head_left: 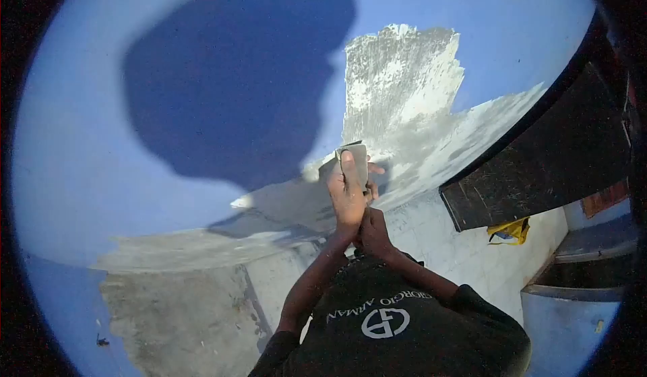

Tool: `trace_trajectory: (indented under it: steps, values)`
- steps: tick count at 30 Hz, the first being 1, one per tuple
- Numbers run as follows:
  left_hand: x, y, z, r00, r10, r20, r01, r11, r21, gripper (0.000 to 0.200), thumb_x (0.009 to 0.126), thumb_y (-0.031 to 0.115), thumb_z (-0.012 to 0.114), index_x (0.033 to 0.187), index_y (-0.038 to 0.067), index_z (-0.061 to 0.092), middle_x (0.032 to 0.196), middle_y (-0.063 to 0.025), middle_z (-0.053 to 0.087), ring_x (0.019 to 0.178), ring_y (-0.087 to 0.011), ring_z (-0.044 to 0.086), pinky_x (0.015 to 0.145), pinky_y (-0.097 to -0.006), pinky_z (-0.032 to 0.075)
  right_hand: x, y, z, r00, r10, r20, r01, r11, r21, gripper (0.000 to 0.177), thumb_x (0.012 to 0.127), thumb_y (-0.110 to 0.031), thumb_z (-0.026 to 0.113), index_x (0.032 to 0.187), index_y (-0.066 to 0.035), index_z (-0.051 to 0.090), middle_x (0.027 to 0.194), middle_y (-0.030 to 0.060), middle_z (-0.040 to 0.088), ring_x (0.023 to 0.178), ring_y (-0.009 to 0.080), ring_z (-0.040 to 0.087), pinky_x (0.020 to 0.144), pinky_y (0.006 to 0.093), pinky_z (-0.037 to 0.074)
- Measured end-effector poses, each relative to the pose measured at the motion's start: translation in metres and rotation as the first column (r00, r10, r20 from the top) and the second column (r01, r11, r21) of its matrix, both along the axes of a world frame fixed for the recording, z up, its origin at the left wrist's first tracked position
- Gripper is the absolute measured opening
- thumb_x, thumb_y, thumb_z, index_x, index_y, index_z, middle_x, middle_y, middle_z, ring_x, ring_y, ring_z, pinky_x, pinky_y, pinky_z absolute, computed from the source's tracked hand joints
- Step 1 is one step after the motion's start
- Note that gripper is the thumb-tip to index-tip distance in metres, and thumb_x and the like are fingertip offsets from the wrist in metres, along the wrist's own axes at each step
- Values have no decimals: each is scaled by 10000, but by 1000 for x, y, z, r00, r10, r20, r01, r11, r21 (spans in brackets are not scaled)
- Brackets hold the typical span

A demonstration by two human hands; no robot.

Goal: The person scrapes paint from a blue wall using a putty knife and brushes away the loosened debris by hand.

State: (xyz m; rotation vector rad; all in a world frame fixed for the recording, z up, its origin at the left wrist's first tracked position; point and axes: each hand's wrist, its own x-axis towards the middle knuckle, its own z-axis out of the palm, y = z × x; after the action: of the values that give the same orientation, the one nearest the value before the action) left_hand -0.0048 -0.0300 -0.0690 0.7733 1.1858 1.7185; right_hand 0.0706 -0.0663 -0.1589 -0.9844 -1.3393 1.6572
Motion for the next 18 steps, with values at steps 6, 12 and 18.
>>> trace_trajectory:
  steps: [6, 12, 18]
  values:
    - [-2, 3, -9, 1000, -7, -15, 7, 999, 32, 564, 965, 495, 384, 932, -35, 571, 704, -127, 635, 408, -110, 496, 340, -215, 316, 6, 4, -20, 990, 74, -123, -88, 990, -115, 470, 1005, -397, 324, 757, -27, 472, 529, 19, 455, 425, 100, 447, 389, 286, 343]
    - [0, 5, -22, 1000, 19, -13, -18, 999, 40, 569, 971, 490, 367, 938, -40, 573, 698, -121, 633, 412, -103, 484, 361, -222, 331, 14, -3, -33, 981, 110, -161, -125, 989, -84, 463, 1003, -413, 321, 765, -52, 486, 584, 0, 470, 473, 76, 408, 424, 251, 313]
    - [3, 6, -23, 999, 43, -32, -41, 997, 58, 568, 976, 482, 354, 945, -43, 569, 688, -111, 629, 400, -95, 462, 362, -225, 324, 17, 3, -40, 992, 117, -46, -118, 993, 2, 472, 1009, -402, 303, 784, -45, 514, 570, 6, 469, 480, 90, 414, 433, 281, 331]
